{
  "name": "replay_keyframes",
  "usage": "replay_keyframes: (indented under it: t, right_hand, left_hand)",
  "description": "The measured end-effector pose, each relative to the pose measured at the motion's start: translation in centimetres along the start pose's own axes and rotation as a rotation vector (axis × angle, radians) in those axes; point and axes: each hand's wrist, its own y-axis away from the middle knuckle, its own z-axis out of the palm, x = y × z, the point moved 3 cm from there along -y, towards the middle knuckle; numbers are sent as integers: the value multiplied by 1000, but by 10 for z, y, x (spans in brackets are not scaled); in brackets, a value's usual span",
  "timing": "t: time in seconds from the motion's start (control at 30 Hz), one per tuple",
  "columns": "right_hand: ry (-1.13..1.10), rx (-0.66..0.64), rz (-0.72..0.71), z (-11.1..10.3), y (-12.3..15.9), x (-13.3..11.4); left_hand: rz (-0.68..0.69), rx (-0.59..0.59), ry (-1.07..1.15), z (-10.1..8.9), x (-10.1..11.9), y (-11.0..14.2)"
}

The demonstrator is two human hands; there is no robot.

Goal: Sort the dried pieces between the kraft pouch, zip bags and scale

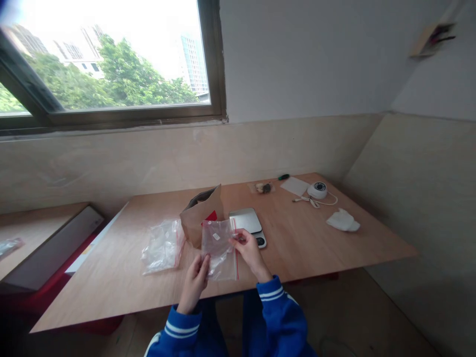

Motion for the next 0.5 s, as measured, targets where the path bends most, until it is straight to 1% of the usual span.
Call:
replay_keyframes:
  t: [0.1,0.13,0.2,0.27,0.33,0.4,0.5]
  right_hand:
    - [57,-15,9,-15,-7,10]
    - [104,7,-4,-24,-13,14]
    - [249,96,-100,-48,-32,19]
    - [464,202,-243,-73,-61,21]
    - [794,251,-319,-92,-97,21]
    - [916,268,-328,-106,-138,20]
    - [1074,268,-336,-115,-192,19]
  left_hand:
    - [-36,-41,-113,-24,8,8]
    - [-39,-47,-152,-35,12,12]
    - [-46,-45,-219,-58,19,20]
    - [-136,18,-277,-87,23,28]
    - [-224,78,-327,-118,26,34]
    - [-258,104,-378,-148,28,38]
    - [-234,202,-436,-188,28,35]
